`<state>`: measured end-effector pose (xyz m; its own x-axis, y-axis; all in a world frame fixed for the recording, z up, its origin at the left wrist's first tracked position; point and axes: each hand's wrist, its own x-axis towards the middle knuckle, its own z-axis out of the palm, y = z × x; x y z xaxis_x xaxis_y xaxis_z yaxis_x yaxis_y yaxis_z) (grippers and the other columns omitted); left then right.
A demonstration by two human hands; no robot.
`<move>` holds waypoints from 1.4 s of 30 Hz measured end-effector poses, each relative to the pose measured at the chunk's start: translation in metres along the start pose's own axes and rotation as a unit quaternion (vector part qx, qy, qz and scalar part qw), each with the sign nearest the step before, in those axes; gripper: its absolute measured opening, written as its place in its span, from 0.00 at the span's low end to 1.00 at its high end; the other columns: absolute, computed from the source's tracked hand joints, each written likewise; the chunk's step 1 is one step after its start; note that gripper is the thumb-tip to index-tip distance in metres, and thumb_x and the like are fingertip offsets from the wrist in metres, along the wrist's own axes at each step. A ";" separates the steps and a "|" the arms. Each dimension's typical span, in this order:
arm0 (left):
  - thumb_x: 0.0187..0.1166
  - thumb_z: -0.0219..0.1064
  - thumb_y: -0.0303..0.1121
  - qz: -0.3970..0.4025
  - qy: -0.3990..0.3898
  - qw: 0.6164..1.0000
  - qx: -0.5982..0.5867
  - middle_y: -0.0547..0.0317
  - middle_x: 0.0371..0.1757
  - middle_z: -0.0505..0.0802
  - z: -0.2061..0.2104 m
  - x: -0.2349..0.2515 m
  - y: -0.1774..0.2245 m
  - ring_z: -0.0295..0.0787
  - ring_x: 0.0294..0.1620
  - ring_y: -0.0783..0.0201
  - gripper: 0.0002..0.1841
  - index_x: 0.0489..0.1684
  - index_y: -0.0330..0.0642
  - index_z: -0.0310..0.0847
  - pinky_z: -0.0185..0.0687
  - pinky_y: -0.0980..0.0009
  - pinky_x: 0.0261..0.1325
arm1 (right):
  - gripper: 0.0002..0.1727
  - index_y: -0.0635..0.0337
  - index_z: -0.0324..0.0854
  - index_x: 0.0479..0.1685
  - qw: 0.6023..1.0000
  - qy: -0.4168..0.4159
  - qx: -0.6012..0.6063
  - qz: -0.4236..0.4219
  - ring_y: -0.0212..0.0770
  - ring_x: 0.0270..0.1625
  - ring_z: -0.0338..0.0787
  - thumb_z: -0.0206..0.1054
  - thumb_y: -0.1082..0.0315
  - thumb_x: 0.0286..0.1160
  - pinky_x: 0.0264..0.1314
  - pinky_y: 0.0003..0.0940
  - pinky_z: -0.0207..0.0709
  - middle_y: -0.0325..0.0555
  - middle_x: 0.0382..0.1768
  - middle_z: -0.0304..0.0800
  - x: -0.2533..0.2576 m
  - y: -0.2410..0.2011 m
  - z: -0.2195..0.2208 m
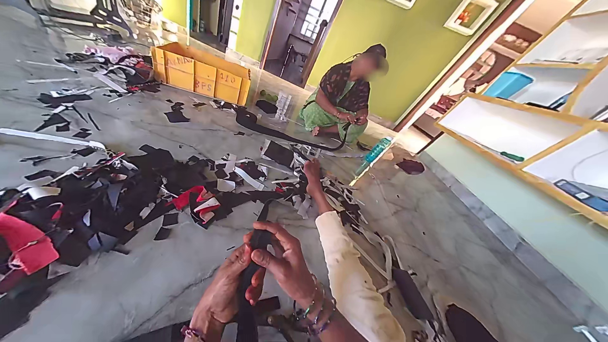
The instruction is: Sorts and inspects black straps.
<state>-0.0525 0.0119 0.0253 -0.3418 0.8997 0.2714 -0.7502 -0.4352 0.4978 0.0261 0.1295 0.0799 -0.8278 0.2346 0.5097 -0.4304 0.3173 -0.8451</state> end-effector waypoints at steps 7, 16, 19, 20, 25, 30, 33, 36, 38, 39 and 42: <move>0.75 0.70 0.56 0.009 0.001 1.000 0.005 0.68 0.21 0.89 -0.003 0.001 0.002 0.84 0.16 0.77 0.17 0.42 0.54 0.90 0.82 0.81 0.19 | 0.23 0.76 0.81 0.63 0.999 0.041 -0.013 -0.022 0.29 0.60 0.91 0.74 0.72 0.69 0.69 0.26 0.82 0.47 0.54 0.94 0.001 0.005 0.006; 0.77 0.68 0.59 -0.004 0.045 0.998 0.035 0.67 0.19 0.88 0.001 0.000 0.001 0.83 0.13 0.75 0.19 0.38 0.54 0.89 0.82 0.79 0.17 | 0.23 0.81 0.78 0.65 0.997 0.074 0.004 -0.014 0.30 0.59 0.92 0.69 0.73 0.74 0.69 0.27 0.82 0.49 0.53 0.95 -0.004 0.011 0.011; 0.78 0.68 0.57 -0.002 0.054 0.998 0.038 0.67 0.17 0.87 0.000 0.000 0.001 0.81 0.12 0.75 0.18 0.36 0.53 0.89 0.80 0.79 0.15 | 0.23 0.82 0.78 0.64 0.996 0.082 -0.009 -0.026 0.31 0.60 0.92 0.69 0.74 0.73 0.70 0.27 0.82 0.51 0.54 0.95 -0.004 0.013 0.013; 0.78 0.68 0.57 0.000 0.048 0.998 0.039 0.67 0.18 0.87 -0.001 0.000 0.002 0.81 0.12 0.76 0.18 0.36 0.53 0.89 0.80 0.79 0.16 | 0.23 0.82 0.78 0.64 0.996 0.084 -0.010 -0.030 0.30 0.60 0.92 0.69 0.73 0.73 0.70 0.26 0.82 0.51 0.54 0.95 -0.004 0.013 0.013; 0.75 0.71 0.56 0.002 0.035 0.999 0.042 0.68 0.18 0.87 -0.003 -0.002 0.005 0.82 0.12 0.76 0.16 0.36 0.53 0.91 0.81 0.80 0.15 | 0.24 0.80 0.78 0.64 0.999 0.037 -0.019 -0.031 0.31 0.61 0.91 0.69 0.70 0.75 0.69 0.27 0.82 0.52 0.56 0.94 -0.001 0.013 0.008; 0.75 0.70 0.56 0.002 0.014 0.999 0.038 0.69 0.19 0.88 -0.002 -0.002 0.007 0.82 0.13 0.78 0.16 0.38 0.54 0.92 0.80 0.81 0.16 | 0.34 0.84 0.65 0.76 0.998 -0.045 -0.026 -0.041 0.30 0.66 0.87 0.64 0.62 0.82 0.72 0.28 0.78 0.56 0.64 0.89 0.002 0.007 -0.003; 0.76 0.70 0.55 0.000 0.002 0.999 0.035 0.69 0.19 0.87 -0.005 -0.002 0.006 0.82 0.13 0.78 0.16 0.39 0.55 0.91 0.80 0.82 0.16 | 0.28 0.83 0.70 0.73 0.997 -0.046 -0.021 -0.050 0.31 0.67 0.87 0.63 0.65 0.84 0.72 0.28 0.79 0.57 0.64 0.88 -0.001 0.010 -0.002; 0.74 0.71 0.56 -0.010 0.009 0.999 0.045 0.71 0.18 0.86 -0.005 -0.003 0.005 0.80 0.12 0.79 0.15 0.36 0.56 0.92 0.78 0.83 0.15 | 0.24 0.79 0.75 0.68 0.998 -0.033 -0.010 -0.050 0.31 0.67 0.87 0.66 0.67 0.81 0.72 0.28 0.79 0.52 0.61 0.91 -0.004 0.014 -0.003; 0.74 0.72 0.55 -0.013 0.020 0.998 0.050 0.71 0.18 0.86 -0.005 -0.003 0.005 0.79 0.12 0.79 0.15 0.37 0.56 0.91 0.77 0.83 0.15 | 0.25 0.81 0.76 0.67 0.999 -0.020 -0.017 -0.041 0.31 0.65 0.88 0.67 0.69 0.78 0.71 0.27 0.80 0.54 0.59 0.91 -0.004 0.013 -0.002; 0.74 0.73 0.55 -0.015 0.025 0.998 0.053 0.71 0.18 0.87 -0.005 -0.003 0.006 0.79 0.12 0.79 0.15 0.38 0.56 0.91 0.77 0.83 0.15 | 0.25 0.82 0.76 0.67 0.999 -0.017 -0.023 -0.036 0.30 0.63 0.89 0.67 0.70 0.78 0.70 0.26 0.80 0.54 0.58 0.91 -0.003 0.012 -0.001; 0.73 0.73 0.56 -0.025 0.035 0.997 0.068 0.71 0.19 0.86 -0.006 -0.006 0.009 0.79 0.12 0.79 0.16 0.40 0.55 0.89 0.77 0.83 0.15 | 0.25 0.83 0.75 0.68 0.999 -0.021 -0.030 -0.028 0.29 0.61 0.89 0.67 0.70 0.77 0.69 0.26 0.80 0.55 0.57 0.91 -0.003 0.010 0.002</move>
<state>-0.0607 0.0024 0.0235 -0.3479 0.9188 0.1867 -0.6855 -0.3851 0.6179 0.0237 0.1298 0.0696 -0.8176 0.1769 0.5479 -0.4552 0.3840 -0.8033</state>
